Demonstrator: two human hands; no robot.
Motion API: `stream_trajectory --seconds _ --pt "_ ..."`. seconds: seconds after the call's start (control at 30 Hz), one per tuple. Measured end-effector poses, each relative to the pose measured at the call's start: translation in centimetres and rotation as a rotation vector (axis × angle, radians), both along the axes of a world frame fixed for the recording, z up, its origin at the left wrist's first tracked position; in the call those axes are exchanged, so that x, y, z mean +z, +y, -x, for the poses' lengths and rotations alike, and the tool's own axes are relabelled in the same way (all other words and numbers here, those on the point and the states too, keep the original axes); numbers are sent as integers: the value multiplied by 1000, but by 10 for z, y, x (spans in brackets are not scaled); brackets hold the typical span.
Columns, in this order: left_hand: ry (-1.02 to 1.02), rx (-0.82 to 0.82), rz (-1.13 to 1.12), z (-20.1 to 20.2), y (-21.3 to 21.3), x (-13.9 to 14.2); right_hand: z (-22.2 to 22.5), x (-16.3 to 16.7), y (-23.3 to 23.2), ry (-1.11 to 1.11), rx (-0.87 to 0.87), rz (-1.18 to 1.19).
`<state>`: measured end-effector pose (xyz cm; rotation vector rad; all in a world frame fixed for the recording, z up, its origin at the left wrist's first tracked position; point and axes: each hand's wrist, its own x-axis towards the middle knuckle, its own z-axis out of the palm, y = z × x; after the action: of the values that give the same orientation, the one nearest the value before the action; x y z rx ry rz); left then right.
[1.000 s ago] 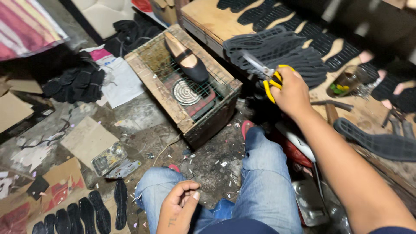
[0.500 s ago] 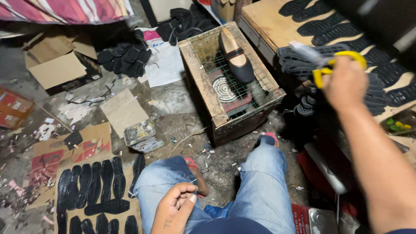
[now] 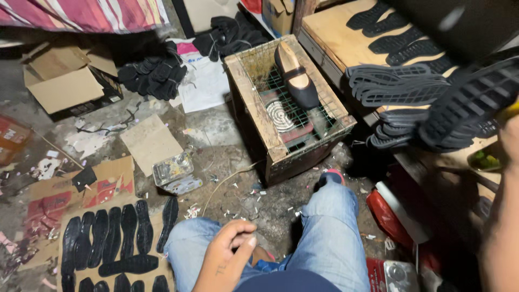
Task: The person trims the edges of a gray rubber shoe sole using yellow-handled shears. They hold the sole in the left hand and cut along the perimeter, then place the trimmed piece aside and pick up another sole to continue trimming.
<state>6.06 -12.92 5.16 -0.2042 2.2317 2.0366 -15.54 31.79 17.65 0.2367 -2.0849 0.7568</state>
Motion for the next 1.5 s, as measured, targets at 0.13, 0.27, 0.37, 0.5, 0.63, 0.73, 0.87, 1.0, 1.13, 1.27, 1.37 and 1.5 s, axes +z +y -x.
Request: stream_trajectory --seconds 0.13,0.27,0.37,0.5,0.63,0.73,0.87,1.0,1.13,1.27,1.37,1.5 --pt "517 -115 299 8 17 43 -68 16 -55 -127 275 248" --pt "527 -274 152 18 45 62 -122 -8 -111 -490 472 483" --pt "30 -435 -374 23 69 56 -127 -50 -144 -653 664 686" --pt "-33 -166 -601 34 77 39 -141 -103 -165 -951 617 901" --pt "-141 -77 -1020 43 68 29 -167 -138 -173 -1132 647 884" --pt "-133 -75 -876 40 73 27 -172 -152 -172 -1028 686 1081" --pt "-13 -107 -622 32 86 25 -176 -156 -167 -916 667 1030" --pt "-41 -161 -533 28 96 19 -194 -150 -166 -899 695 849" --pt "-158 -51 -576 24 102 10 -195 -147 -164 -938 506 1031" --pt "-95 -187 -741 17 98 7 -176 -143 -148 -877 467 876" --pt "-87 -281 -548 17 101 9 -170 -133 -137 -1002 487 982" --pt "11 -140 -530 20 94 26 -127 -114 -103 -738 230 707"
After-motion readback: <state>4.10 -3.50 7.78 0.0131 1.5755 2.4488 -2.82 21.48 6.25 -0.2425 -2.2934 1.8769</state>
